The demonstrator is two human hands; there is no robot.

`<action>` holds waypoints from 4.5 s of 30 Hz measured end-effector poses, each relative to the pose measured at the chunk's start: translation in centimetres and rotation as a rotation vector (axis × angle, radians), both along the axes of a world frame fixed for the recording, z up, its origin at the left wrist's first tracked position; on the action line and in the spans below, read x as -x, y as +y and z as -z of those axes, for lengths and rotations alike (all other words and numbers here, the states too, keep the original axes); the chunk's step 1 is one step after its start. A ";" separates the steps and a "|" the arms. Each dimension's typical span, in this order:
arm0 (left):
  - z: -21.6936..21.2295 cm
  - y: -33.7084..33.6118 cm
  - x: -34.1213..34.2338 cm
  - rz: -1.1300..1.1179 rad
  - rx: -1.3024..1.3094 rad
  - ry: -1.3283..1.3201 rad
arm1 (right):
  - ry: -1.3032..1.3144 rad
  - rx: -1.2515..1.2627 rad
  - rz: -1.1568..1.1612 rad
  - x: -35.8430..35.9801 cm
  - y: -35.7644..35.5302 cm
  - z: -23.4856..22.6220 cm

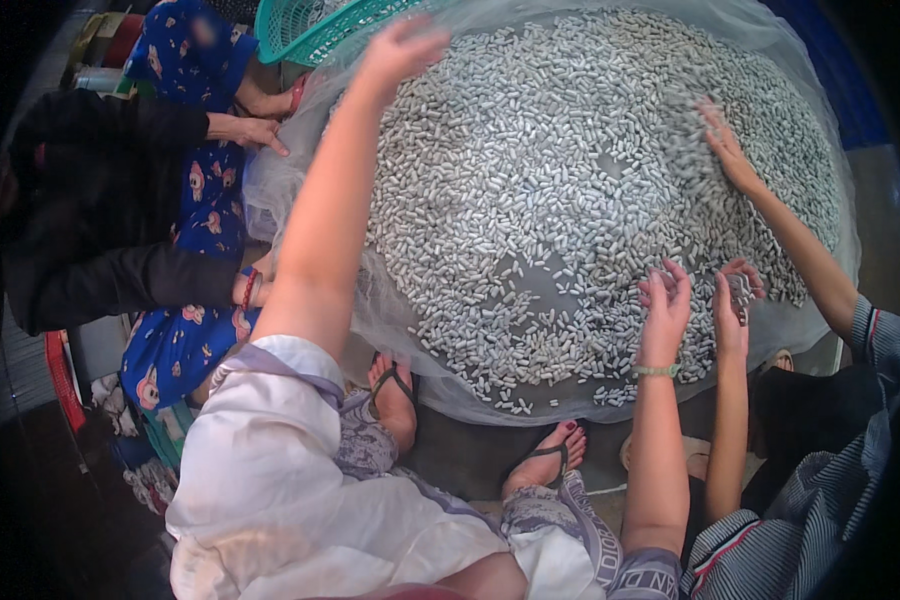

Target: The person sits at a table with others and sorts small white silkworm cocoons by hand, picking out plastic clips and placing them into a green basket. The person then scoops cocoons into the basket and continues sorting through them.

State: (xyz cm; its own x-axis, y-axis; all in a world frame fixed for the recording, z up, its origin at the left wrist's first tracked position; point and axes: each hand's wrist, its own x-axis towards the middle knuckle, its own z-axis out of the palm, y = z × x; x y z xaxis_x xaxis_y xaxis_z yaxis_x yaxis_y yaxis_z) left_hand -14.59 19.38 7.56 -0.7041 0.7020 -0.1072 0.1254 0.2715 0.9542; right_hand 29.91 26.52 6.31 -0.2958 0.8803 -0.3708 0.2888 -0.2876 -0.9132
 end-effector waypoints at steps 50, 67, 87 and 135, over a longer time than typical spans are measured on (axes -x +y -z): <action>5.9 -7.5 -19.2 0.968 0.504 0.863 | -0.763 -0.930 -0.409 -7.0 -1.5 2.9; 5.3 -7.9 -24.9 0.831 0.347 0.792 | -0.795 -0.691 -0.231 -3.5 9.3 8.1; 1.5 -5.7 -19.1 0.551 0.353 0.788 | -0.482 -0.899 -0.574 1.3 0.6 2.3; 1.9 -13.3 -21.2 0.328 0.603 0.514 | -0.683 -0.698 -0.984 -0.5 -6.3 2.5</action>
